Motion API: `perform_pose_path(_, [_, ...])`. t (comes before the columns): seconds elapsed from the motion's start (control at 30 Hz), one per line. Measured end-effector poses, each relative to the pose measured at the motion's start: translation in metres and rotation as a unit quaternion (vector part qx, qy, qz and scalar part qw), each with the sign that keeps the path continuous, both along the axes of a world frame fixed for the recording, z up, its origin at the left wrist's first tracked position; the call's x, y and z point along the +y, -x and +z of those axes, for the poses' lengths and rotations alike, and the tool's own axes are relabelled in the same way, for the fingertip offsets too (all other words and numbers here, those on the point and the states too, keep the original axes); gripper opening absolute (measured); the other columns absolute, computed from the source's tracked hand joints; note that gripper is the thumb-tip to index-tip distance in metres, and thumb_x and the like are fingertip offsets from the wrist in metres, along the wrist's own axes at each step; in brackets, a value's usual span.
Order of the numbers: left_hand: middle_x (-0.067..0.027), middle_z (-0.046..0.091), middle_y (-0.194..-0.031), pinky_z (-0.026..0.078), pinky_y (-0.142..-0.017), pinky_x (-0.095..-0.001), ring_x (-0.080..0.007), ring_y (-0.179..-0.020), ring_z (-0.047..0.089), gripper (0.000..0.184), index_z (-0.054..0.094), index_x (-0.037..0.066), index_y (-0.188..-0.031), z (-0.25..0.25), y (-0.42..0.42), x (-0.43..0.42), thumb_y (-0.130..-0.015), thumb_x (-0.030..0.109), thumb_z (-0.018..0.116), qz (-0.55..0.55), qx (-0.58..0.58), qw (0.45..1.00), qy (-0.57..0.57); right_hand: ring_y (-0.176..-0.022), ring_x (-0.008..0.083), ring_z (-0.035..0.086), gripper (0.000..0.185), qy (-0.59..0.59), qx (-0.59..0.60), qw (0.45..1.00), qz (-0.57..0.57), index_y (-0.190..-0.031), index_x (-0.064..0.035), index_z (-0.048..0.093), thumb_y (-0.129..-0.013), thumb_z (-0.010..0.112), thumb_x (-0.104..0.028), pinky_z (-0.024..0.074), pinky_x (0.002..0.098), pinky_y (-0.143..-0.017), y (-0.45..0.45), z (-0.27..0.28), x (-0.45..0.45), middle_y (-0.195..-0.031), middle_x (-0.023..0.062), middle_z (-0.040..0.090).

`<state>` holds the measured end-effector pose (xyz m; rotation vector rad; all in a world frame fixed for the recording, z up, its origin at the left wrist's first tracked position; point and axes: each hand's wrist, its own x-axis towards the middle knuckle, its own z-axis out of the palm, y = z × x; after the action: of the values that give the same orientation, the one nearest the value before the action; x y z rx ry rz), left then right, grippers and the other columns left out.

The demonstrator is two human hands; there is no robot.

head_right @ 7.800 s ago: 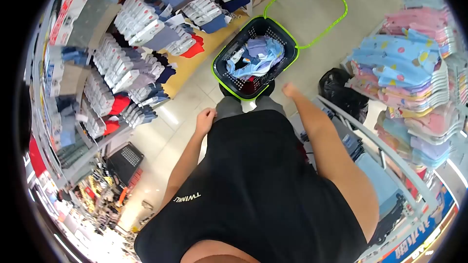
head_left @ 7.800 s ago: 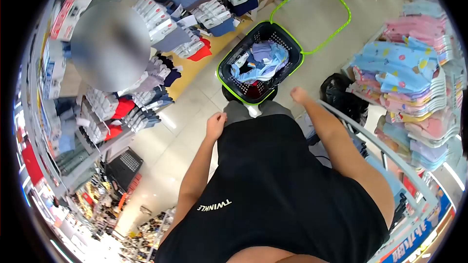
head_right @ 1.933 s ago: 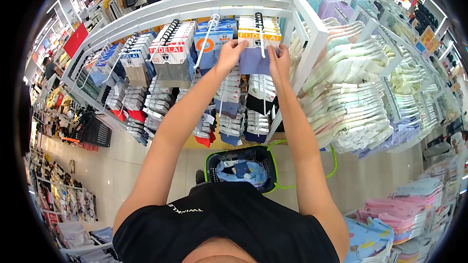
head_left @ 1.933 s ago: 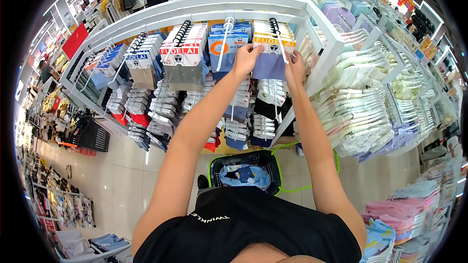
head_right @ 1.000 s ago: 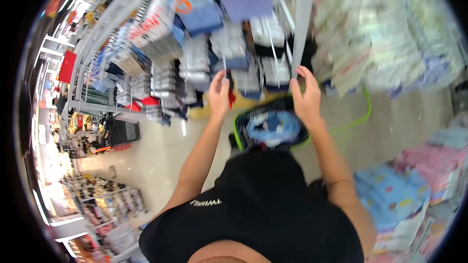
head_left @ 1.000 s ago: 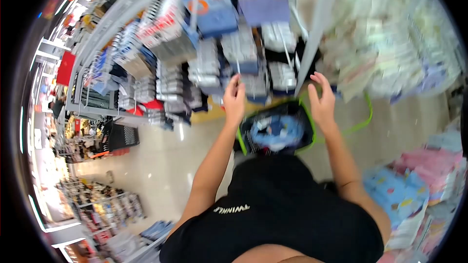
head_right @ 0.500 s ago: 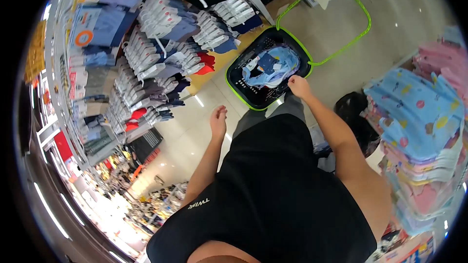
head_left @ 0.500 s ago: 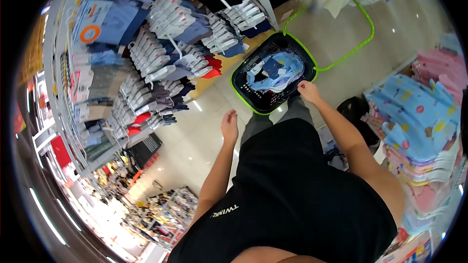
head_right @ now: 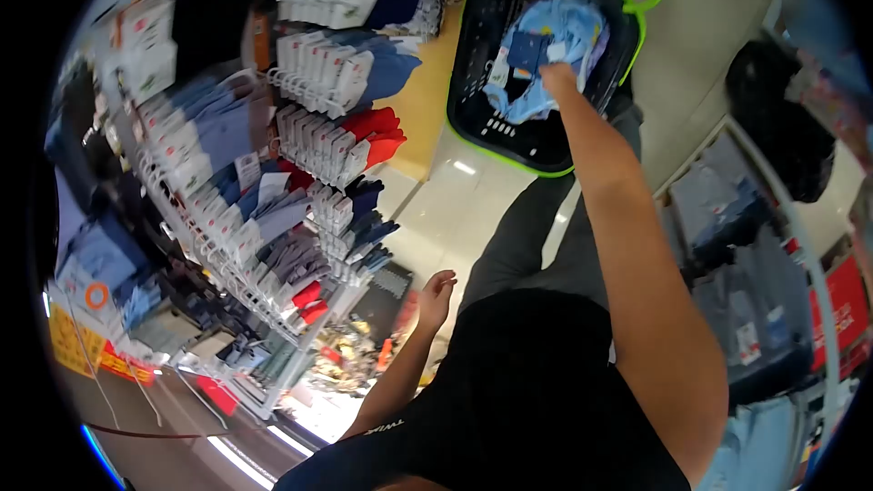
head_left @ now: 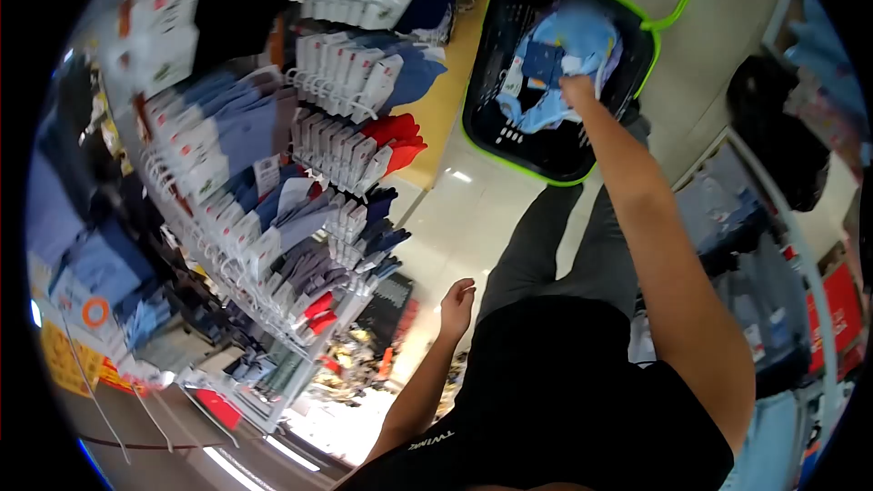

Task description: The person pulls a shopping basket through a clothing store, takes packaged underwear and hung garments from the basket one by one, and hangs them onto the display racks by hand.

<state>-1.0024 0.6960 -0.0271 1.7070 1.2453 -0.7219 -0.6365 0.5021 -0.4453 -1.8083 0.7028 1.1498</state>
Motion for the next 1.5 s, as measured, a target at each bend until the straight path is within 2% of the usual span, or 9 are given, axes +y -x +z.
perform_pose_path(0.07, [-0.0107,0.066,-0.108,0.049,-0.087,-0.029,-0.0177,-0.1,0.064,0.026,0.059,-0.003,-0.117,-0.02,0.007,0.023,-0.095,0.011,0.055,0.016,0.025,0.999,0.019,-0.076,0.0264,0.067,0.037,-0.073,0.085,0.978,-0.176,-0.086,0.0022,0.069,-0.077,0.071,-0.034,0.0528,0.0393,-0.062,0.02,-0.041,0.021,-0.083,0.0166,0.068])
perform_pose_path(0.17, [-0.0105,0.066,-0.11,0.049,-0.084,-0.0295,-0.0202,-0.102,0.064,0.03,0.059,-0.003,-0.118,-0.034,-0.008,0.039,-0.097,0.018,0.056,0.001,0.073,0.997,0.014,-0.067,0.0209,0.059,0.032,-0.047,0.133,0.945,-0.294,-0.09,-0.0005,0.064,-0.08,0.073,-0.029,0.0499,0.0366,-0.057,0.029,-0.034,0.044,-0.081,0.0106,0.06])
perform_pose_path(0.3, [-0.0111,0.066,-0.111,0.049,-0.084,-0.0297,-0.0204,-0.103,0.064,0.032,0.058,-0.003,-0.119,-0.042,-0.025,0.033,-0.099,0.022,0.054,0.029,0.082,0.996,0.028,-0.068,0.0199,0.057,0.035,0.076,0.023,0.903,-0.423,-0.095,0.0004,0.06,-0.075,0.079,-0.021,0.0469,0.0357,-0.056,0.06,-0.122,0.088,-0.088,0.0128,0.06])
perform_pose_path(0.47, [-0.0106,0.066,-0.111,0.048,-0.086,-0.0283,-0.0174,-0.102,0.063,0.03,0.059,-0.002,-0.12,-0.053,-0.006,0.015,-0.099,0.019,0.053,0.061,0.073,0.992,0.088,-0.062,0.0207,0.058,0.04,0.123,0.032,0.907,-0.402,-0.1,-0.0021,0.055,-0.075,0.081,-0.021,0.047,0.0337,-0.058,0.049,-0.099,0.089,-0.089,0.011,0.062])
perform_pose_path(0.53, [-0.0105,0.066,-0.111,0.048,-0.086,-0.0276,-0.0167,-0.1,0.063,0.028,0.059,-0.002,-0.12,-0.058,0.01,0.013,-0.099,0.016,0.053,0.079,0.054,0.99,0.1,-0.069,0.0218,0.061,0.035,-0.049,0.033,0.849,-0.525,-0.098,-0.0055,0.055,-0.078,0.08,-0.02,0.0509,0.0333,-0.063,0.042,-0.061,0.084,-0.09,0.0098,0.062])
perform_pose_path(0.7, [-0.0109,0.067,-0.107,0.049,-0.086,-0.0263,-0.0155,-0.096,0.064,0.027,0.059,-0.004,-0.118,-0.034,-0.014,-0.002,-0.098,0.011,0.05,0.111,-0.003,0.988,0.106,-0.079,0.0199,0.062,0.023,-0.327,0.134,0.76,-0.546,-0.099,-0.0081,0.058,-0.085,0.073,-0.019,0.0555,0.0347,-0.073,0.055,0.021,0.06,-0.087,0.0054,0.059])
perform_pose_path(0.9, [-0.0127,0.065,-0.113,0.049,-0.086,-0.03,-0.0207,-0.104,0.064,0.034,0.054,-0.002,-0.125,0.039,-0.146,-0.022,-0.099,0.021,0.053,0.101,-0.199,0.972,0.077,-0.086,0.0215,0.063,0.013,-0.539,0.206,0.683,-0.447,-0.103,-0.0077,0.058,-0.092,0.063,-0.011,0.0533,0.0385,-0.084,0.066,0.236,0.036,-0.097,0.0072,0.065])
perform_pose_path(1.17, [-0.0154,0.059,-0.117,0.046,-0.094,-0.0314,-0.0208,-0.108,0.06,0.049,0.044,-0.005,-0.132,0.162,-0.233,-0.052,-0.09,0.009,0.066,0.173,-0.474,0.861,0.056,-0.097,0.0253,0.066,0.028,-0.553,0.178,0.792,-0.19,-0.12,-0.0019,0.055,-0.093,0.058,-0.003,0.0545,0.0407,-0.089,0.044,0.482,0.031,-0.112,0.0128,0.065])
perform_pose_path(1.5, [-0.0113,0.064,-0.109,0.047,-0.09,-0.03,-0.0156,-0.101,0.06,0.038,0.055,-0.007,-0.12,0.223,-0.219,-0.016,-0.086,0.006,0.066,0.199,-0.576,0.769,-0.191,-0.102,0.022,0.065,0.034,-0.461,0.034,0.858,0.223,-0.122,-0.0003,0.058,-0.092,0.062,-0.016,0.0518,0.0326,-0.085,-0.025,0.558,0.034,-0.114,0.0123,0.065])
